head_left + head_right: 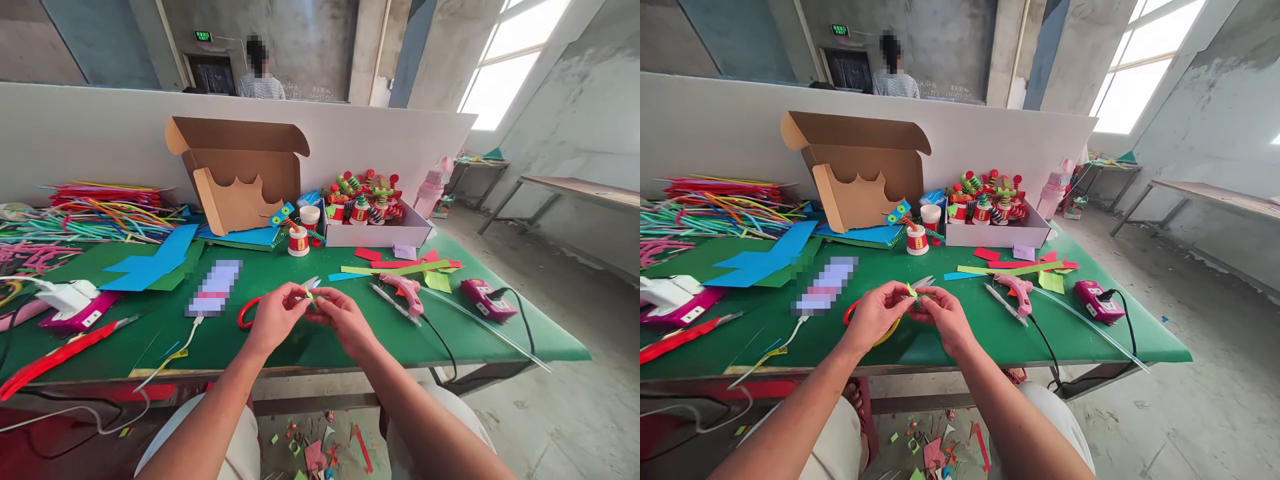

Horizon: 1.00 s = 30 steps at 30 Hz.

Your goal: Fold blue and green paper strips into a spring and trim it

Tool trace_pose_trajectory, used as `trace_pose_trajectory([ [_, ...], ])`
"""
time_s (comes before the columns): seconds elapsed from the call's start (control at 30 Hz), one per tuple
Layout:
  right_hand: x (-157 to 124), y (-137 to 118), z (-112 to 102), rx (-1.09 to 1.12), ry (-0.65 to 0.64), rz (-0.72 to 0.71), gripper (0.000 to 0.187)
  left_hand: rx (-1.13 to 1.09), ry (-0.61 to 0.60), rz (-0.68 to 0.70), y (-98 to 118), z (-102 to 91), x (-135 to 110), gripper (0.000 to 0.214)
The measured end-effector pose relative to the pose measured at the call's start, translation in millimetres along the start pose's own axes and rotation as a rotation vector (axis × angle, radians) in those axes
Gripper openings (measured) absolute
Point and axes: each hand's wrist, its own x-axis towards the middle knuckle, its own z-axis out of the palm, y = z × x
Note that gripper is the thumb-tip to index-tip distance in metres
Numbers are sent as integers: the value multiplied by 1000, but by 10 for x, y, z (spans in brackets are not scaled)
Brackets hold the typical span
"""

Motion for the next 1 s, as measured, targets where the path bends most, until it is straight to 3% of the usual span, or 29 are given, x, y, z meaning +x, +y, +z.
trace_pose_trajectory([
  [0.27,16,-89,-5,-171,32,-103,30,-80,5,75,3,-3,-4,19],
  [0.53,39,-26,59,-394,169,-310,30,301,130,319,32,25,-55,10],
  [0.63,68,-15,35,-284,136,-232,29,289,134,293,23,19,-53,7],
  [0.83,47,-90,-28,-67,84,-65,33,25,51,131,-39,-15,-17,17],
  [1.0,35,-125,-59,31,12,31,33,-82,12,95,-42,-19,-3,19],
])
